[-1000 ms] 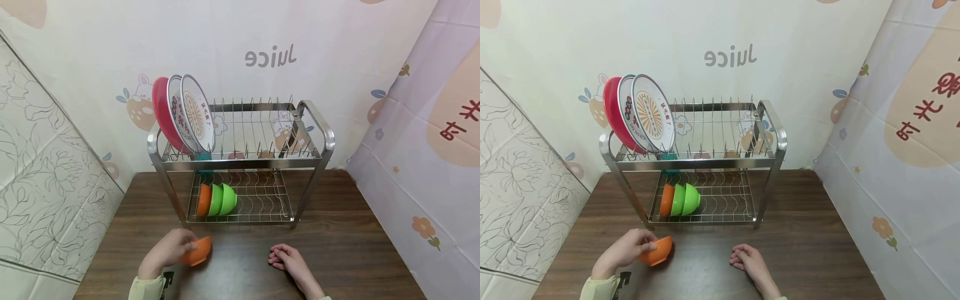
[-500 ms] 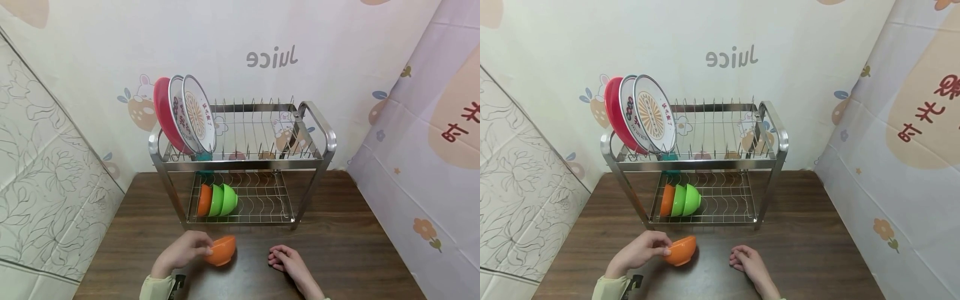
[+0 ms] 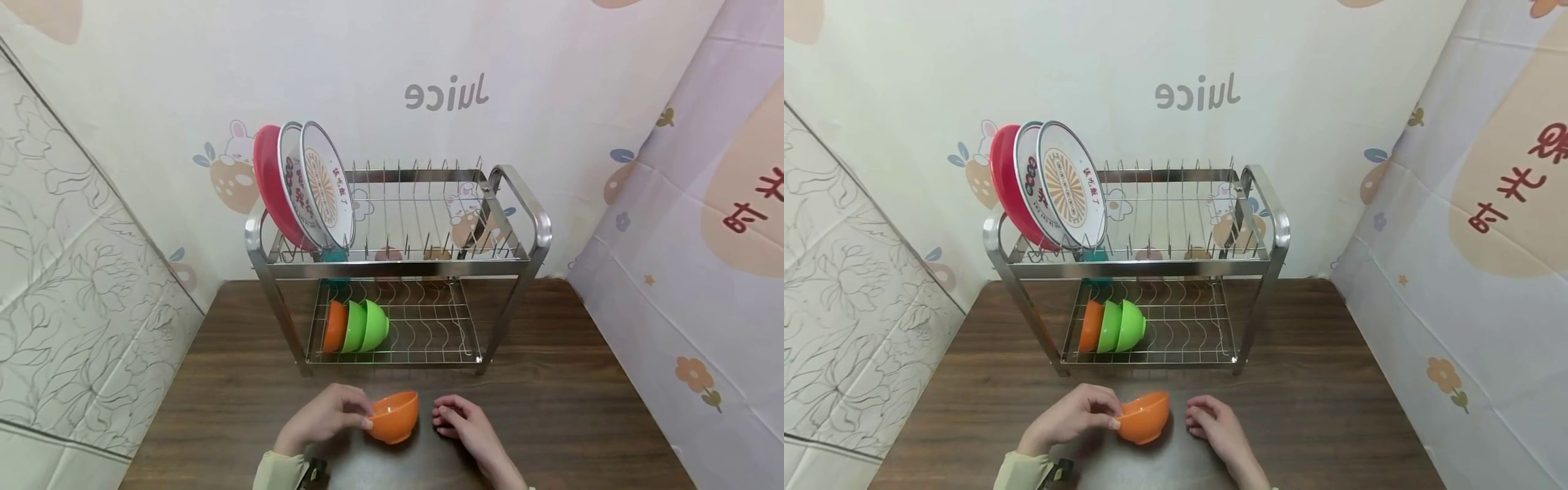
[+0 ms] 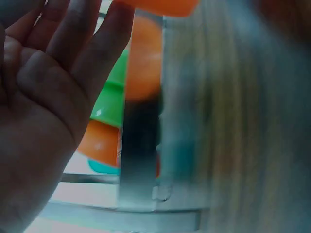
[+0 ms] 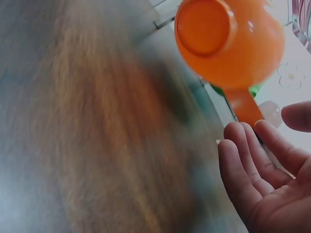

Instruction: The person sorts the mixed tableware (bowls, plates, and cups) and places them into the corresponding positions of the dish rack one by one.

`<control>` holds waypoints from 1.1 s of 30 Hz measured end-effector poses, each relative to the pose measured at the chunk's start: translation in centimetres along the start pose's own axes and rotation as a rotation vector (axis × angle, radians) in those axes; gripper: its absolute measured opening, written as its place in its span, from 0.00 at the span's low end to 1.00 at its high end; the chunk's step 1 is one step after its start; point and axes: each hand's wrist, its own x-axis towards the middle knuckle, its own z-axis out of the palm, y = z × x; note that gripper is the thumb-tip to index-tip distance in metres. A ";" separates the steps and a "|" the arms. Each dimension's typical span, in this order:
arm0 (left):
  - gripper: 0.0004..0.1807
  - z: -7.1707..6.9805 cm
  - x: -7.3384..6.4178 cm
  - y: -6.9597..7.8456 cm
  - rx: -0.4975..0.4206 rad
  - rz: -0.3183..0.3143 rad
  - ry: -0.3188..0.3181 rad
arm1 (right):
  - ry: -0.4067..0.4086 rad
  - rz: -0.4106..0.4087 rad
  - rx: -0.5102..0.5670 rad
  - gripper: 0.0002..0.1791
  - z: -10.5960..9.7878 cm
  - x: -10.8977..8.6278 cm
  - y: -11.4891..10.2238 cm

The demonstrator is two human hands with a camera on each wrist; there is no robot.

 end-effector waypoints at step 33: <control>0.10 2.3 0.9 -1.8 -0.255 -0.094 0.135 | -0.228 -0.558 -0.130 0.09 -0.8 0.0 -1.1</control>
